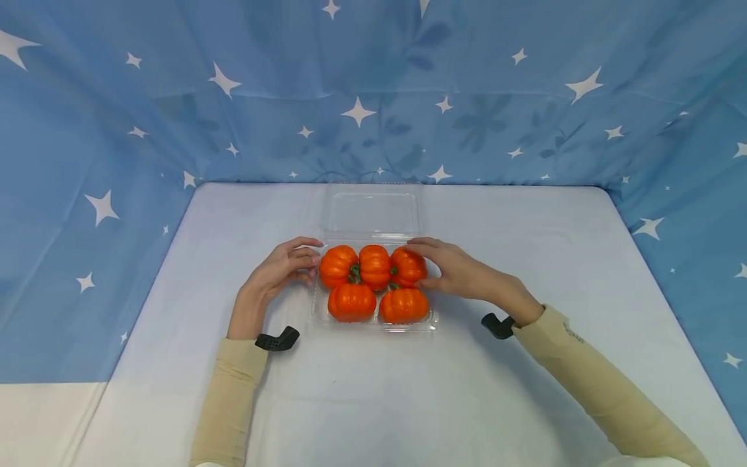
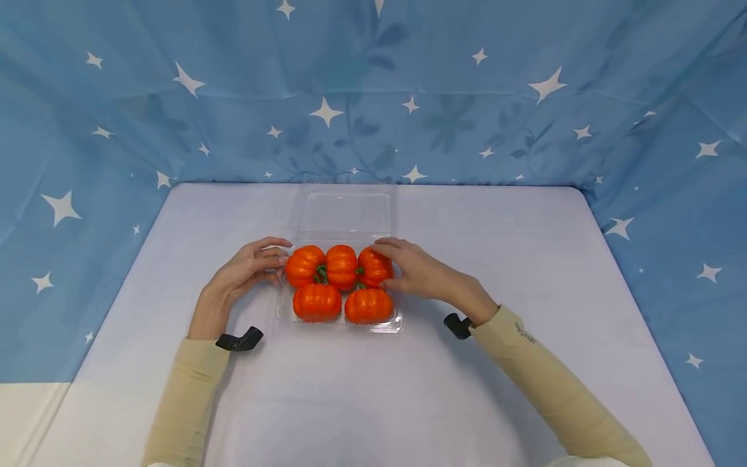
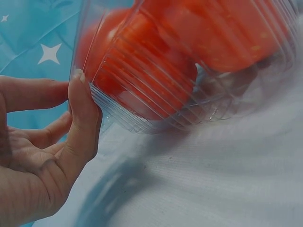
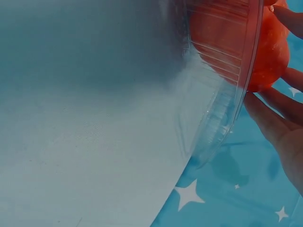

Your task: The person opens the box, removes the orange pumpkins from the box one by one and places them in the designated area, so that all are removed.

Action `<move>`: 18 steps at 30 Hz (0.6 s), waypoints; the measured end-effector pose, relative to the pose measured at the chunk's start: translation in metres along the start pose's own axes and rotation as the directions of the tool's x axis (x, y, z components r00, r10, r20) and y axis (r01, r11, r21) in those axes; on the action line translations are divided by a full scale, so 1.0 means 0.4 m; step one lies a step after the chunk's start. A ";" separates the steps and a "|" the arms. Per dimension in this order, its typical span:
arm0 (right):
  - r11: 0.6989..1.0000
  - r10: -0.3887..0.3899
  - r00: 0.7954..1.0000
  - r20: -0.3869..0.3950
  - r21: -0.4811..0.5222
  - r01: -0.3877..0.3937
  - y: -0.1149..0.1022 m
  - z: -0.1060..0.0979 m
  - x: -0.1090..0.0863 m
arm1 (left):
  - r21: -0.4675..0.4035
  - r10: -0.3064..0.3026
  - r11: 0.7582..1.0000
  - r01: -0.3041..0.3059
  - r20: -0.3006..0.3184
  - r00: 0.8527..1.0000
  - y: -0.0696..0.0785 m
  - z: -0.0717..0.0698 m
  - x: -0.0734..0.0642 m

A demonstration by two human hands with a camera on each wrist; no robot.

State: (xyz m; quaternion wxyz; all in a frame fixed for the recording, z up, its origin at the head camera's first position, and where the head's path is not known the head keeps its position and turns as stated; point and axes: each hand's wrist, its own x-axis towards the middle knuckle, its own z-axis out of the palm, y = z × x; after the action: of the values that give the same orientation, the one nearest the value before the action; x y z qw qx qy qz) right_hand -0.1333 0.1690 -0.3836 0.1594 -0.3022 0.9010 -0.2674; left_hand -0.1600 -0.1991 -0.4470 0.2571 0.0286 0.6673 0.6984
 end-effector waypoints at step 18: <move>0.999 0.018 0.999 0.040 -0.043 -0.016 -0.022 0.006 0.018 | 0.001 -0.002 1.000 0.002 -0.012 1.000 -0.002 0.001 -0.003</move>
State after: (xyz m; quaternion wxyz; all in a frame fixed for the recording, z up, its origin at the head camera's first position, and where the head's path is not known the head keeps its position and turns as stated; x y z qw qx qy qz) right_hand -0.1337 0.1575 -0.3812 0.1732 -0.3030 0.9057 -0.2407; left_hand -0.1587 -0.1990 -0.4473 0.2535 0.0239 0.6693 0.6981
